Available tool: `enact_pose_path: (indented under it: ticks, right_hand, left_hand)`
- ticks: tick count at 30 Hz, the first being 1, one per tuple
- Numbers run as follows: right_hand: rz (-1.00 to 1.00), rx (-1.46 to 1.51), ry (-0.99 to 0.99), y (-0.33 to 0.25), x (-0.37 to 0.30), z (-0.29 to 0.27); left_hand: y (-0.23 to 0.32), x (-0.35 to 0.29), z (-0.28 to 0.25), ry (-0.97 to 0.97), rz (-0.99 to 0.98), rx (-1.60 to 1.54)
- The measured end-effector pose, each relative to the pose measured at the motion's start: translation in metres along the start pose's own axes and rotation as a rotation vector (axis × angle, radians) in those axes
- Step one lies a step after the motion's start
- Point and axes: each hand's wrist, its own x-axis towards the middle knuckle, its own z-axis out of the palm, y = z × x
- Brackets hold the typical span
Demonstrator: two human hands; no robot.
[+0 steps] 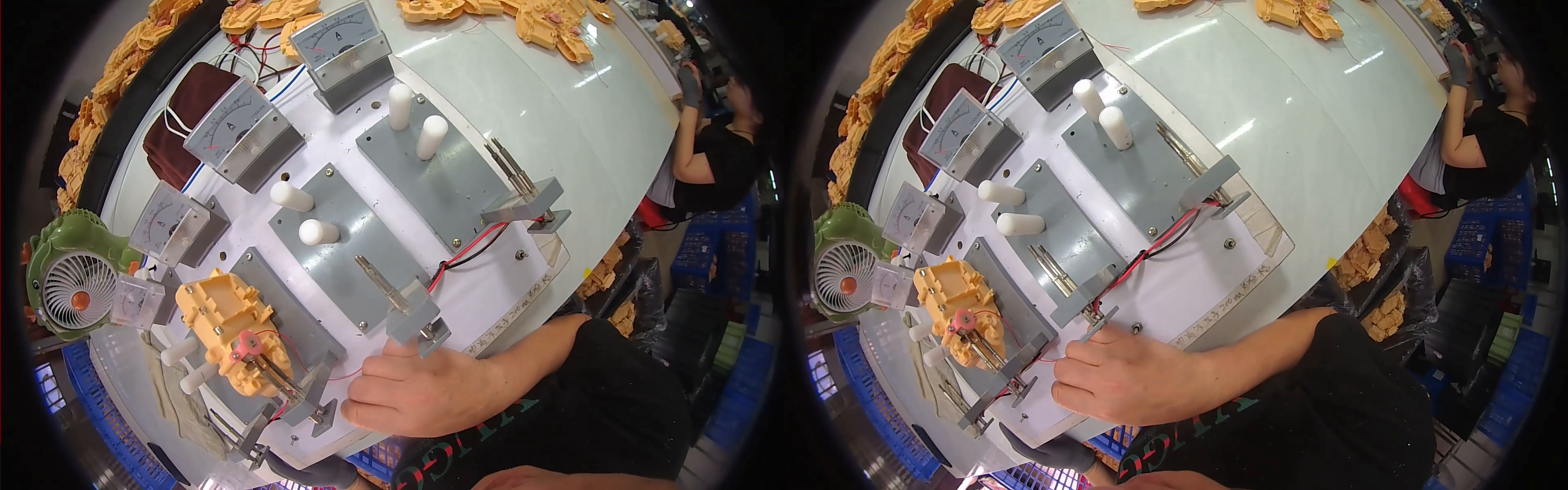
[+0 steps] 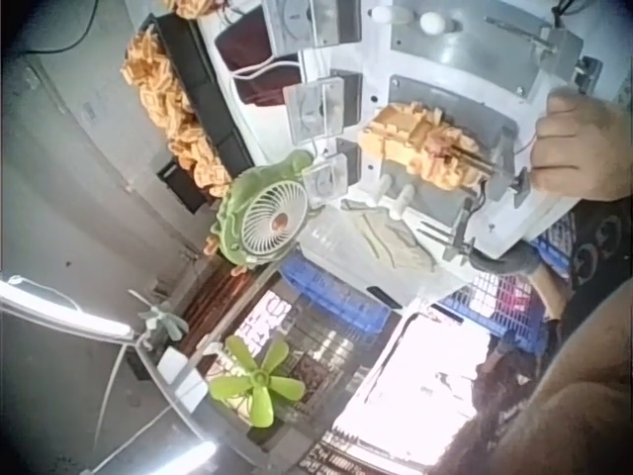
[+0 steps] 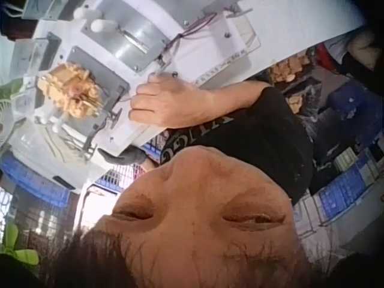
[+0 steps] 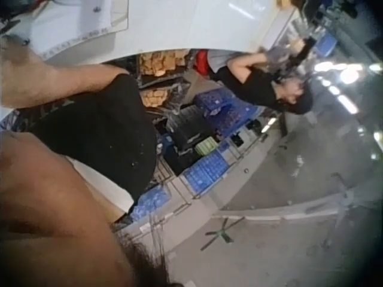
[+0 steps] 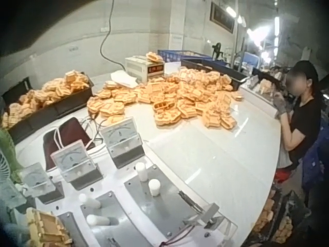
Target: The person assembles small plastic components using an assembly jig, then places the finished parts into a blue plastic crate.
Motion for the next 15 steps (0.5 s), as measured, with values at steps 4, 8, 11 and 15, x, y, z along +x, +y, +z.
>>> enact_pose_path:
  ticks: [4, 8, 11, 15]
  right_hand:
    - [-0.008, 0.004, 0.016, 0.001, 0.0, 0.002]
    - [-0.001, 0.003, 0.001, 0.001, 0.0, 0.001]
    - [-0.001, 0.011, 0.002, 0.003, -0.002, 0.0]
    - [0.007, 0.006, 0.001, 0.001, 0.0, 0.0]
  left_hand:
    - [-0.007, 0.002, -0.008, -0.053, 0.164, 0.256]
    - [-0.011, 0.003, -0.013, -0.048, 0.213, 0.375]
    - [-0.013, 0.004, -0.012, -0.066, 0.186, 0.352]
    - [-0.018, 0.001, -0.017, -0.044, 0.171, 0.315]
